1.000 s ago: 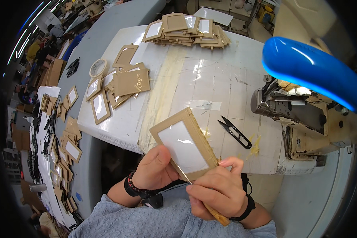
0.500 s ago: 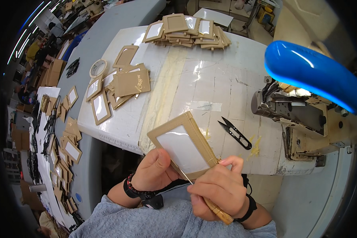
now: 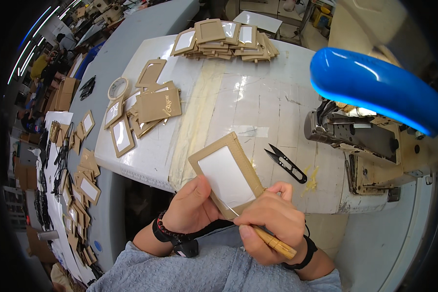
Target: The person assembles small cardboard card holders by hand. They insert a white card into a cardboard frame, fold the flaps, and use a pointed tool to tuck the edges securely. The person handles the items one at a time, using a small knife to trim excess material and a wooden tool to adjust the flaps.
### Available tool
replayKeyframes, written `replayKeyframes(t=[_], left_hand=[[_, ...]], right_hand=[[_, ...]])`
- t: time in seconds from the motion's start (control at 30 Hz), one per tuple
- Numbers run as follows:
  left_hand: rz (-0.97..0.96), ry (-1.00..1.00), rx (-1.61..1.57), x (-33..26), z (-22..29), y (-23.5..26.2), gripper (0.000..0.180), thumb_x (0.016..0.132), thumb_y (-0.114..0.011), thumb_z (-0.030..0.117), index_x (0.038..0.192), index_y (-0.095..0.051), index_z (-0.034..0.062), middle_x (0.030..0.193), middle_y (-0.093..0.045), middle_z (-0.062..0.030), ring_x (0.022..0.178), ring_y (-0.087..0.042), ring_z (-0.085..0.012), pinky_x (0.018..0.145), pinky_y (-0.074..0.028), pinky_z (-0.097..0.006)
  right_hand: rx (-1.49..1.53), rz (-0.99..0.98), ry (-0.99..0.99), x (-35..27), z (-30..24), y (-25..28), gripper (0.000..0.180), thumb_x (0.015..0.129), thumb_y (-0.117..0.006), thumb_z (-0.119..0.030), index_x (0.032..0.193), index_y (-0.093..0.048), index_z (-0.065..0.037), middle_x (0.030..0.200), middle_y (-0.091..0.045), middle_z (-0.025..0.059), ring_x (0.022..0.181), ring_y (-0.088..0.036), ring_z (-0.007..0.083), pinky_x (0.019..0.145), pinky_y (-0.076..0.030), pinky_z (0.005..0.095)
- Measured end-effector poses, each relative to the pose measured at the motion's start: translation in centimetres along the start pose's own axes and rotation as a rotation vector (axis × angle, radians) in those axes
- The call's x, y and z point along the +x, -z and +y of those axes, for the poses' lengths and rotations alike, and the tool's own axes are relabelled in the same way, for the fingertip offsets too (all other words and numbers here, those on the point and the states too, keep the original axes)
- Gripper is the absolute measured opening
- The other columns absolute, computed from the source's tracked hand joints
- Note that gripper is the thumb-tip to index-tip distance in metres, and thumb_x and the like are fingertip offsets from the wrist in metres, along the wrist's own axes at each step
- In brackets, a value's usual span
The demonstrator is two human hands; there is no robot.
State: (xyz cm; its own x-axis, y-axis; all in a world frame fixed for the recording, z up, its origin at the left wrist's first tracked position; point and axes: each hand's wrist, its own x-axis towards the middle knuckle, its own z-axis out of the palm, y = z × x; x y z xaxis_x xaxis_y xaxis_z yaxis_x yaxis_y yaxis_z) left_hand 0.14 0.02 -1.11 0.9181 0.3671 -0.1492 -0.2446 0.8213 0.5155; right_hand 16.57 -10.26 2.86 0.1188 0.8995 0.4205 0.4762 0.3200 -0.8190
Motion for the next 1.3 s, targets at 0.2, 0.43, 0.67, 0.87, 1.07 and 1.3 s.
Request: replayKeyframes(t=[0.2,0.43,0.67,0.87,1.07,1.3], left_hand=[[0.007,0.010,-0.010,0.0,0.1,0.0,0.058,0.102,-0.030,0.042,0.144,-0.024,0.0022,0.140,-0.041,-0.0148,0.128,-0.045,-0.0277,0.104,-0.042,-0.044],[0.023,0.015,-0.013,0.1,0.2,0.0,0.056,0.102,-0.030,0.040,0.143,-0.024,0.0019,0.140,-0.041,-0.0148,0.128,-0.046,-0.0272,0.104,-0.042,-0.044],[0.029,0.013,0.012,0.1,0.2,0.0,0.056,0.103,-0.030,0.039,0.144,-0.023,0.0016,0.140,-0.040,-0.0151,0.127,-0.046,-0.0272,0.103,-0.044,-0.045],[0.017,0.032,0.003,-0.1,0.3,0.0,0.056,0.103,-0.030,0.039,0.144,-0.022,0.0015,0.140,-0.040,-0.0153,0.127,-0.046,-0.0276,0.102,-0.044,-0.046],[-0.005,0.060,-0.007,-0.3,0.3,0.2,0.057,0.102,-0.033,0.040,0.144,-0.023,0.0023,0.141,-0.040,-0.0141,0.128,-0.046,-0.0274,0.101,-0.044,-0.045],[-0.043,0.066,-0.057,0.0,0.1,0.7,0.067,0.097,-0.048,0.038,0.145,-0.020,-0.0003,0.144,-0.035,-0.0260,0.130,-0.043,-0.0352,0.101,-0.044,-0.048]], right_hand=[[-0.039,-0.018,0.025,0.2,0.1,-0.1,0.007,0.071,-0.065,-0.008,0.077,-0.066,-0.008,0.067,-0.063,0.0008,0.058,-0.055,0.0157,0.072,-0.030,0.0344],[-0.019,-0.078,-0.014,0.4,0.2,0.3,0.002,0.074,-0.063,-0.009,0.074,-0.065,-0.009,0.067,-0.063,0.0002,0.059,-0.056,0.0149,0.078,-0.030,0.0372],[0.035,-0.129,-0.032,0.7,0.4,0.7,0.003,0.072,-0.062,-0.008,0.071,-0.064,-0.009,0.066,-0.064,-0.0018,0.059,-0.057,0.0133,0.089,-0.028,0.0412],[0.040,-0.160,-0.003,0.8,0.2,0.9,0.004,0.069,-0.061,-0.007,0.071,-0.064,-0.009,0.065,-0.064,-0.0021,0.058,-0.057,0.0131,0.089,-0.028,0.0418],[-0.140,-0.152,0.177,0.2,-0.6,0.5,0.007,0.065,-0.064,-0.007,0.072,-0.064,-0.009,0.066,-0.059,-0.0028,0.057,-0.055,0.0131,0.085,-0.032,0.0435],[-0.210,-0.053,0.250,-0.2,-1.1,-0.2,0.016,0.058,-0.065,-0.005,0.074,-0.063,-0.008,0.067,-0.054,-0.0013,0.055,-0.052,0.0147,0.083,-0.036,0.0433]])
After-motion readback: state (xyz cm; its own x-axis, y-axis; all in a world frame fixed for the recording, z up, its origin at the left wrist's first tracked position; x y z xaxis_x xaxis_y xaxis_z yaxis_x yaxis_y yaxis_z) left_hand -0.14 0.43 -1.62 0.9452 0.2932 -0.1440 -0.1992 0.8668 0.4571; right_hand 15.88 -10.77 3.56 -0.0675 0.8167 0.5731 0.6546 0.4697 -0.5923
